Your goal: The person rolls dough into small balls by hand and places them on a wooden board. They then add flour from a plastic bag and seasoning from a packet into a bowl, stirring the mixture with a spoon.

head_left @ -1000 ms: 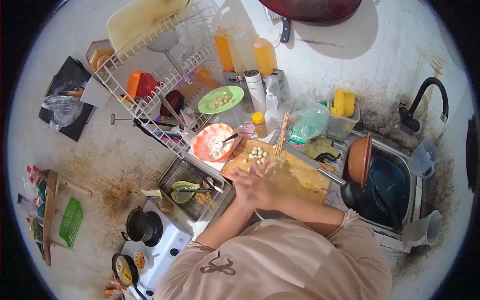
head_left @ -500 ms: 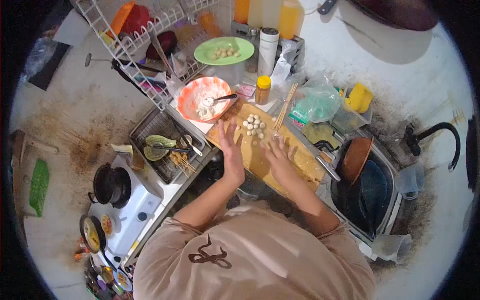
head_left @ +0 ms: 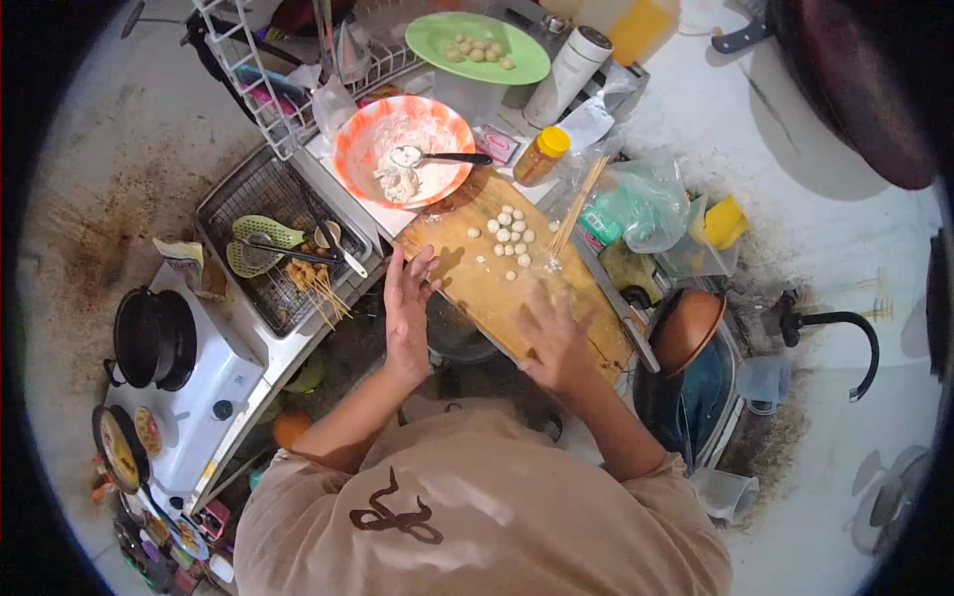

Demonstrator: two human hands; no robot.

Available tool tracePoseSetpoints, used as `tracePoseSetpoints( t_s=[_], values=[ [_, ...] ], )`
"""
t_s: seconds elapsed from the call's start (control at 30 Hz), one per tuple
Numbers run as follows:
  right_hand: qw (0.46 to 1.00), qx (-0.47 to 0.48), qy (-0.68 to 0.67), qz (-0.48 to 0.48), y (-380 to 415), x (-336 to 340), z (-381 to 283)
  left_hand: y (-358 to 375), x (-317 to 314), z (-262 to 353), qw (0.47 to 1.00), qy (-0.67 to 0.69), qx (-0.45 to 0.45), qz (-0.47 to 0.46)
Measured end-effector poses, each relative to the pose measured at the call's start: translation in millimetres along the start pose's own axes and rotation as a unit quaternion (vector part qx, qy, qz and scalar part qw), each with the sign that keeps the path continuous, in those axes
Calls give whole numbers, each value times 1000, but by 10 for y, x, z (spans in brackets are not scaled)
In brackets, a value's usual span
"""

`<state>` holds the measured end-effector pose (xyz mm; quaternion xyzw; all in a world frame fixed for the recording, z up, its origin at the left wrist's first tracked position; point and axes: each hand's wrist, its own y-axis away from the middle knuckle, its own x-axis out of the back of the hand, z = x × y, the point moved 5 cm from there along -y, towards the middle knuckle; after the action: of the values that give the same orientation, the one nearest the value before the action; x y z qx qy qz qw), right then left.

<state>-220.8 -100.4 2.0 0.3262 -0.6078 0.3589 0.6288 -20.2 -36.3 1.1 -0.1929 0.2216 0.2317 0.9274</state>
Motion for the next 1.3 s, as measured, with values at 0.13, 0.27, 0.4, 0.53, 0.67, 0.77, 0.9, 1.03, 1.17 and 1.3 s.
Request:
tracePoseSetpoints(
  t_s=[0.13,0.27,0.4,0.53,0.67,0.77,0.9,1.03,1.17,1.3],
  values=[
    [991,-131,19,2,-150,-57,336,-28,60,-12,1000,-2,10,-8],
    [993,-92,-74,24,-456,-53,123,-61,8,-47,999,16,32,-19],
    [997,-29,-72,-4,-253,-102,-109,-136,-28,-11,999,23,29,-33],
    [989,-128,-70,-12,34,-98,187,-199,39,-31,999,22,25,-36],
    [987,-158,-25,27,-149,-213,466,-206,42,-47,998,25,34,-51],
    [988,-140,-69,7,-350,-65,124,-210,18,-71,997,40,35,-56],
    [994,-99,-43,30,-35,-209,-32,-237,-9,-48,996,50,31,-64],
    [979,-203,-25,24,164,-201,303,-234,9,-70,995,52,31,-76],
    [974,-212,-34,68,-260,-220,419,-213,-12,-93,993,55,38,-94],
    [983,-158,-86,24,-334,-40,-71,-207,-17,-59,993,44,37,-106]
  ],
)
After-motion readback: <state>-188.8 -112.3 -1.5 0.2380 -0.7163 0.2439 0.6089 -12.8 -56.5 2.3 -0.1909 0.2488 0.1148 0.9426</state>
